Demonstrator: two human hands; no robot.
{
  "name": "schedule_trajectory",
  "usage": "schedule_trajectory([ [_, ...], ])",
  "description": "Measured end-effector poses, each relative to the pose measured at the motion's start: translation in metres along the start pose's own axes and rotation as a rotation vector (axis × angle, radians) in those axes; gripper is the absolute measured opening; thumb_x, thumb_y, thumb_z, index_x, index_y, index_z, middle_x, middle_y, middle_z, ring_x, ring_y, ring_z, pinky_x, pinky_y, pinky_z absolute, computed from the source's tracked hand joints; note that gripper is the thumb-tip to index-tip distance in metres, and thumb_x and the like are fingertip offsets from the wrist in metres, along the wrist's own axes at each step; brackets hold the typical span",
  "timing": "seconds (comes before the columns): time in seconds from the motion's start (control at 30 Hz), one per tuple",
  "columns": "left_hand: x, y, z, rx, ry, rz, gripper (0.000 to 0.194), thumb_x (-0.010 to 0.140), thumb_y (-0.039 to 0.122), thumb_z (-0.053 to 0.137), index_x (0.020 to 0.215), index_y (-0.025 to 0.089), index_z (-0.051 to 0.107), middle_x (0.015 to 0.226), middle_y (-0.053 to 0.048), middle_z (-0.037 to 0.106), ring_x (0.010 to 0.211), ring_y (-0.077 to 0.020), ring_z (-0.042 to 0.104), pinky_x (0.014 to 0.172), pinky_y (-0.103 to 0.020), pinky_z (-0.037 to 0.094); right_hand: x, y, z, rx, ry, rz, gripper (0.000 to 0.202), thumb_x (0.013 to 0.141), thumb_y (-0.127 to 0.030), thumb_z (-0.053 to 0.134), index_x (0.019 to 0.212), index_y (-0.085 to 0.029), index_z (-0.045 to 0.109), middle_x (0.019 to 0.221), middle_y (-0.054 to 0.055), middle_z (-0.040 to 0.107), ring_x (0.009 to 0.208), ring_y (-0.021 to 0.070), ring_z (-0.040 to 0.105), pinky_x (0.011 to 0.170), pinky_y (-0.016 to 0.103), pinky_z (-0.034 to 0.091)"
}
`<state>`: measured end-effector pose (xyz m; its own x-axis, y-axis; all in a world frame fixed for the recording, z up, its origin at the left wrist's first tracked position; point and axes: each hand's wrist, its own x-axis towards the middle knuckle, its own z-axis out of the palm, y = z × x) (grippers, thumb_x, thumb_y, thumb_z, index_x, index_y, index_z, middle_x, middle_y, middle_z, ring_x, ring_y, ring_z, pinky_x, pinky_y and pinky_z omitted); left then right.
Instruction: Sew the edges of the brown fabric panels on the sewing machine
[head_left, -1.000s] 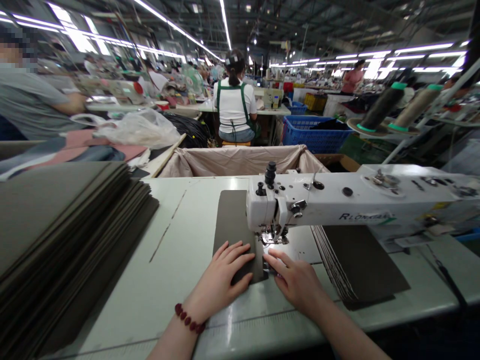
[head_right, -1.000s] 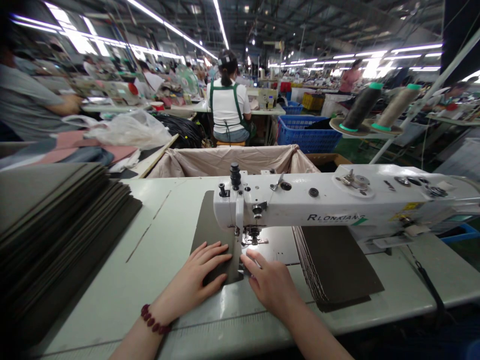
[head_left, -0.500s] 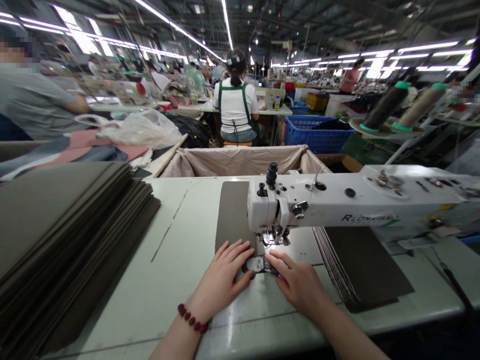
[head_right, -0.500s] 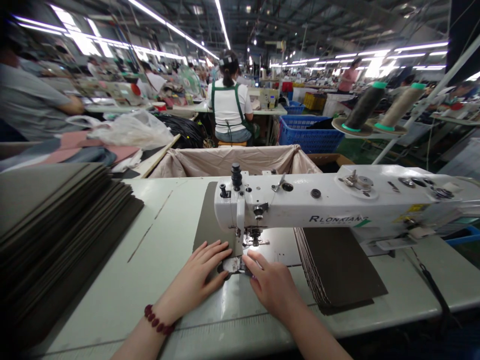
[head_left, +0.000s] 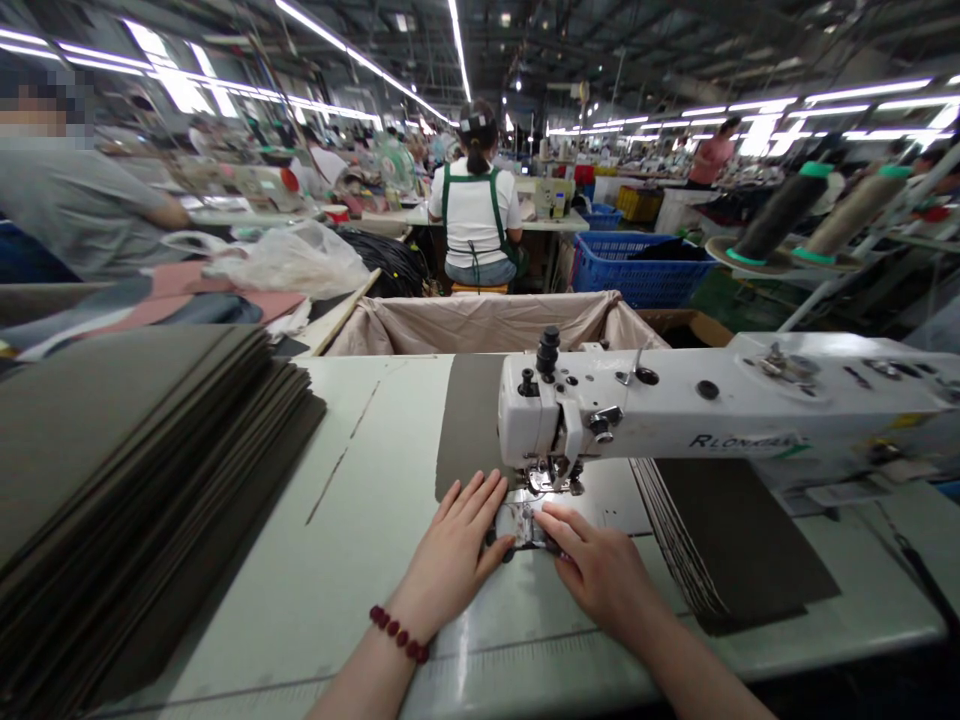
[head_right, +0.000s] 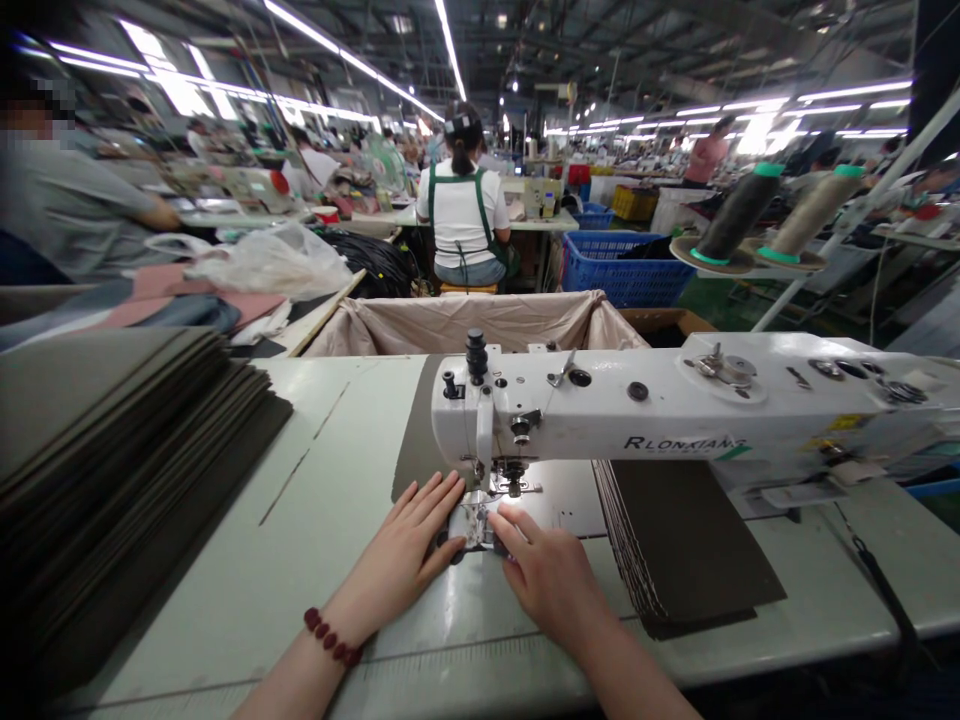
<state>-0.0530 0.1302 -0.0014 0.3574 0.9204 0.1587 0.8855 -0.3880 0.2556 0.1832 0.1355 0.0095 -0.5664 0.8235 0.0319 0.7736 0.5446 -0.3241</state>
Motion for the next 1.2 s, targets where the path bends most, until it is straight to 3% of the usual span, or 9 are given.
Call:
schedule_trajectory([
  [1.2, -0.0003, 0.0014, -0.0012, -0.025, 0.003, -0.023, 0.063, 0.094, 0.049, 0.043, 0.149, 0.026, 0.021, 0.154, -0.004, 0.028, 0.142, -0.0250, 0.022, 0.115, -0.051, 0.018, -0.0019, -0.0015, -0.0016, 0.047, 0.043, -0.006, 0.053, 0.085, -0.013, 0.047, 0.136, -0.029, 0.043, 0.143, 0.000, 0.044, 0.109, 0.0193, 0.058, 0.093, 0.033, 0.046],
])
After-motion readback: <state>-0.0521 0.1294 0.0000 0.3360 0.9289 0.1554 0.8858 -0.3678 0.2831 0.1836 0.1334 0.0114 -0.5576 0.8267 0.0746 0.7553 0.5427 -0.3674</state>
